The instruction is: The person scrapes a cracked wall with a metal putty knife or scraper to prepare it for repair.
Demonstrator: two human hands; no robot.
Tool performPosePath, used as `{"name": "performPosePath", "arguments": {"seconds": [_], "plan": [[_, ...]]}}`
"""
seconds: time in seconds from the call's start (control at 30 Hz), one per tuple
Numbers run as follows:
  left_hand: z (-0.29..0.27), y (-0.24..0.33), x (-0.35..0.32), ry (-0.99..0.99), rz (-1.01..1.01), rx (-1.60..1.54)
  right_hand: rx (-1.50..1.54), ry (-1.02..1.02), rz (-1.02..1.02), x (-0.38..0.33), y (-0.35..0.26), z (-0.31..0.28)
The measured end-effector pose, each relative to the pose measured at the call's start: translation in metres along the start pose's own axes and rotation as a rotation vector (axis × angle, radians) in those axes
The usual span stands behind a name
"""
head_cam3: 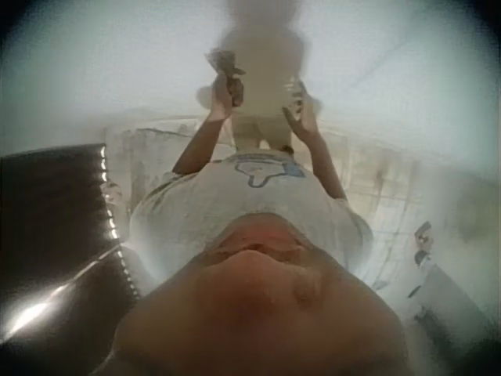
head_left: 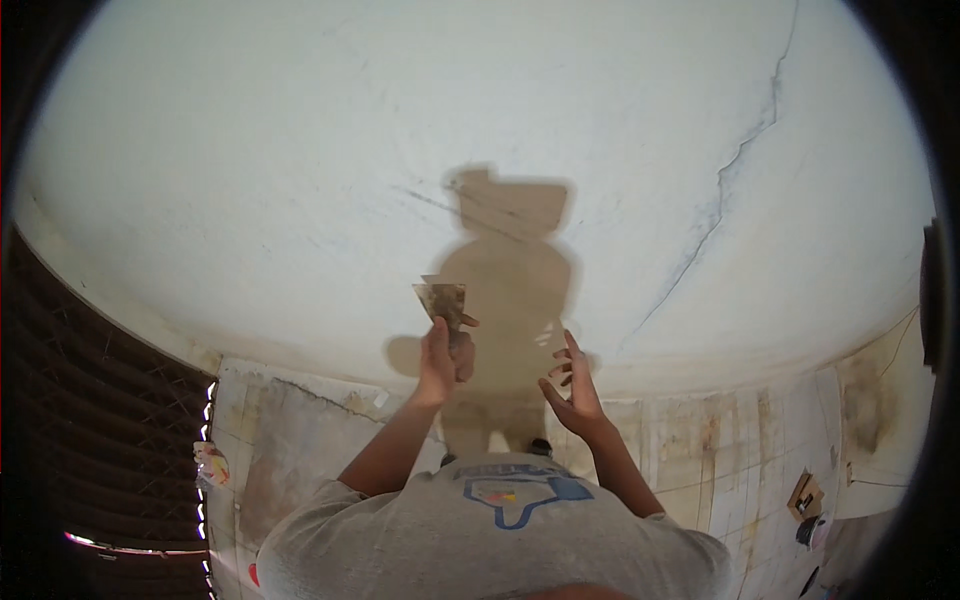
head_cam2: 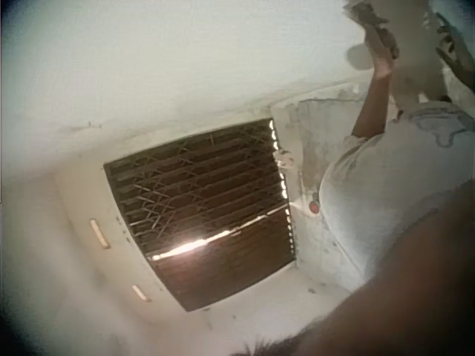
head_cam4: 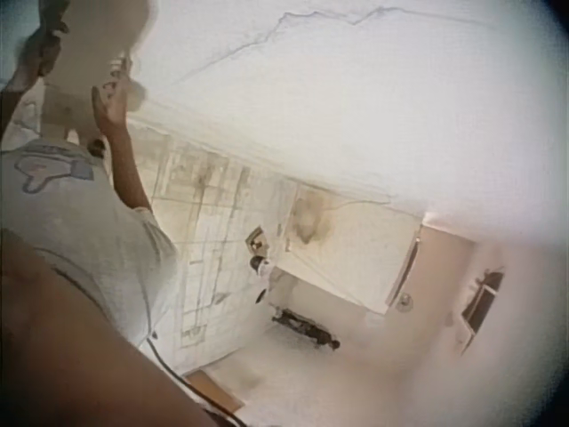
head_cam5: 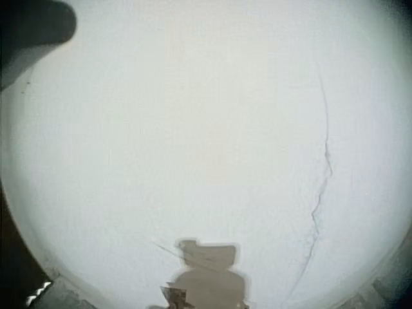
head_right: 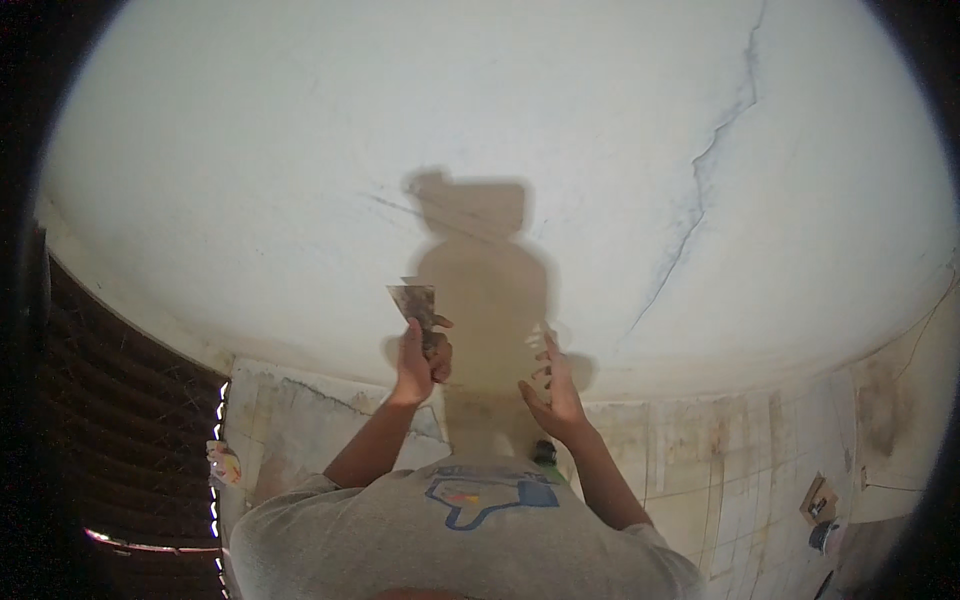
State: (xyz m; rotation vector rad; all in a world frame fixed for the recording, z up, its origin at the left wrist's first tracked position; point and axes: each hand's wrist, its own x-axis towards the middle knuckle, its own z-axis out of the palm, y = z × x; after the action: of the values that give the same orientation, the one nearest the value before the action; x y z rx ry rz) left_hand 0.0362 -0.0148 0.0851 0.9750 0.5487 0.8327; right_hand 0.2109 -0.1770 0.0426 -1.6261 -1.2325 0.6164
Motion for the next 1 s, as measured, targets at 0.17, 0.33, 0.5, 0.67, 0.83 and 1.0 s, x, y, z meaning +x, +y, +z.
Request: {"name": "performPosePath", "arguments": {"seconds": [0.17,0.33,0.5,0.67,0.83,1.0], "plan": [[0.048,0.078,0.044,0.056,0.127,0.141,0.062,0.133,0.048,-0.006,0.025,-0.03],[0.067,0.064,0.049,0.142,0.107,0.111,0.078,0.0,0.032,-0.007,0.031,-0.031],[0.017,-0.016,0.042,0.325,0.001,0.182,0.064,-0.237,0.036,-0.001,0.033,-0.016],[-0.079,-0.095,-0.009,0.317,-0.655,0.388,0.011,-0.418,0.029,-0.002,0.032,0.005],[-0.122,-0.134,-0.085,0.272,-0.35,1.113,-0.239,-0.618,0.039,-0.01,0.05,0.021],[-0.107,-0.125,-0.097,0.039,-0.298,0.811,-0.335,-0.619,0.127,-0.043,0.073,0.044]]}}
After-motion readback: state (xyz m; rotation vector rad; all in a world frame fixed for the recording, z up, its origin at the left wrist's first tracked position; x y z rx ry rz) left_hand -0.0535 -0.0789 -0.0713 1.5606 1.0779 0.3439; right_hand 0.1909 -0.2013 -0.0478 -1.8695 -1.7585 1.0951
